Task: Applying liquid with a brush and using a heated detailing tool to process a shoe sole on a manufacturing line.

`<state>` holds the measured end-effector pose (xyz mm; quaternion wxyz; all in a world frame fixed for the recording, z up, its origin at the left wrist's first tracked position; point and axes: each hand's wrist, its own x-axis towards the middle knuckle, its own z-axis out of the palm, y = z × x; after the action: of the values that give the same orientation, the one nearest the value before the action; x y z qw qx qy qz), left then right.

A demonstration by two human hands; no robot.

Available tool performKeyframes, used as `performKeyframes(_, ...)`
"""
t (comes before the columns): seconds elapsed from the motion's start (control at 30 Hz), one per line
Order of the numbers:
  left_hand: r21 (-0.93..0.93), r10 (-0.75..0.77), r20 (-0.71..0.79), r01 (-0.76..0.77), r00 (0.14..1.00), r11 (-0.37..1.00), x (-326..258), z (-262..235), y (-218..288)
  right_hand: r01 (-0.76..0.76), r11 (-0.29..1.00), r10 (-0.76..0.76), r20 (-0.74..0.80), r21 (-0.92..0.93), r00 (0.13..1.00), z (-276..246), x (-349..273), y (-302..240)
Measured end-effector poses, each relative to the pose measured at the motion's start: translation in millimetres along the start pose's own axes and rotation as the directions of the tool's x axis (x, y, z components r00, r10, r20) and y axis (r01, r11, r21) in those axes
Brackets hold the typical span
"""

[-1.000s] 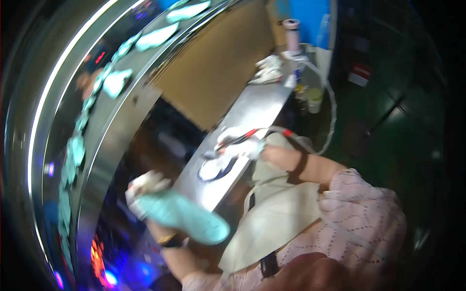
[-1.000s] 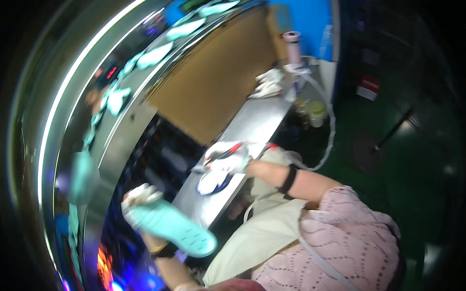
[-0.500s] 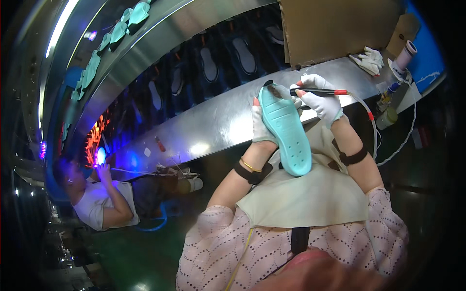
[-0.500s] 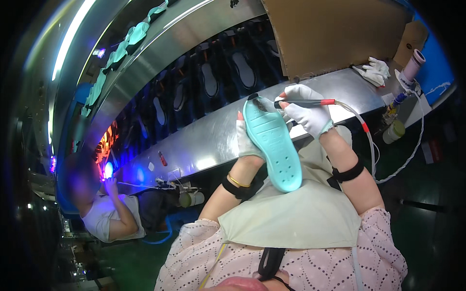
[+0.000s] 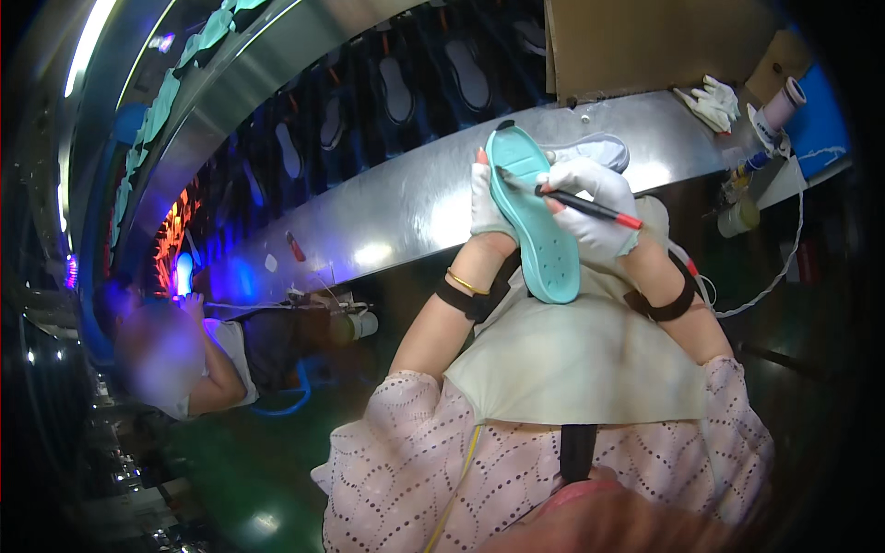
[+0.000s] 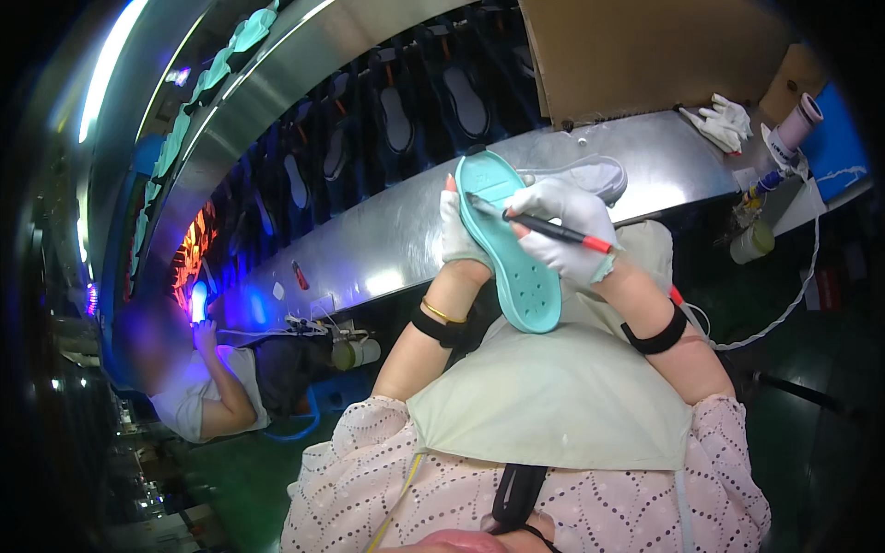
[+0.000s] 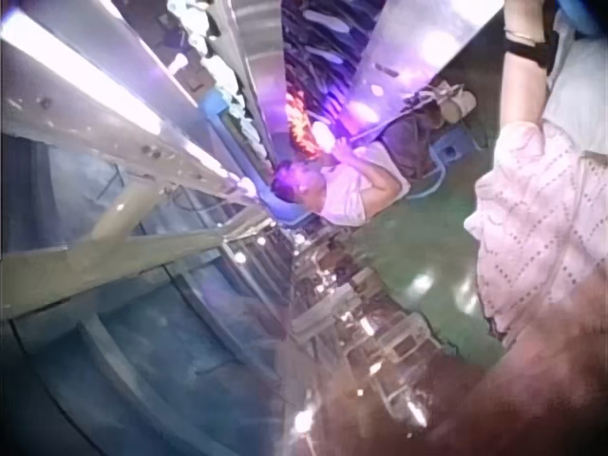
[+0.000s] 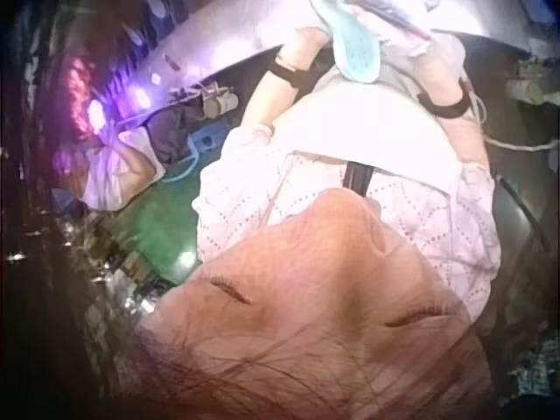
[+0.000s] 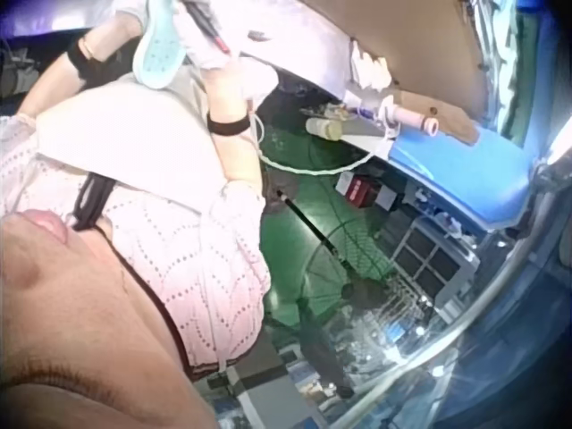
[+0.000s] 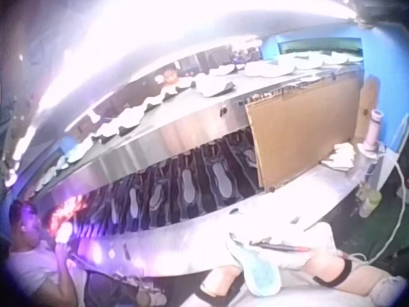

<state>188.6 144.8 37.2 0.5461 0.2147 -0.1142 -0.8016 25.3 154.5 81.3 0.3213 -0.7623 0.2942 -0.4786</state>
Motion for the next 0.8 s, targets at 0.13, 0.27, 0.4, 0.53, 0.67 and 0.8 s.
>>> performKeyframes(0.13, -0.043, -0.050, 0.025, 0.051, 0.998, 0.998, -7, 7, 6, -0.328, 0.901, 0.303, 0.129, 0.285, 0.944, -2, -20, 10)
performKeyframes(0.27, -0.107, -0.111, 0.069, 0.118, 0.991, 0.987, -11, -6, -6, -0.332, 0.889, 0.324, 0.079, 0.315, 0.943, 1, -41, 20)
performKeyframes(0.4, -0.062, -0.180, 0.080, 0.185, 0.980, 0.981, -23, -14, -21, -0.441, 0.748, 0.403, 0.188, 0.495, 0.895, -1, -60, 17)
performKeyframes(0.53, 0.148, -0.150, 0.012, 0.147, 0.989, 0.978, -45, -30, -49, -0.567, 0.650, 0.586, 0.141, 0.507, 0.798, -13, -68, 19)
performKeyframes(0.67, 0.284, -0.058, -0.004, 0.056, 0.998, 0.957, -45, -11, -47, -0.416, 0.793, 0.426, 0.082, 0.445, 0.901, -5, -72, 11)
performKeyframes(0.8, 0.004, 0.069, -0.023, -0.068, 0.997, 0.998, -23, -5, -42, -0.591, 0.745, 0.572, 0.161, 0.310, 0.805, -12, -52, 4)
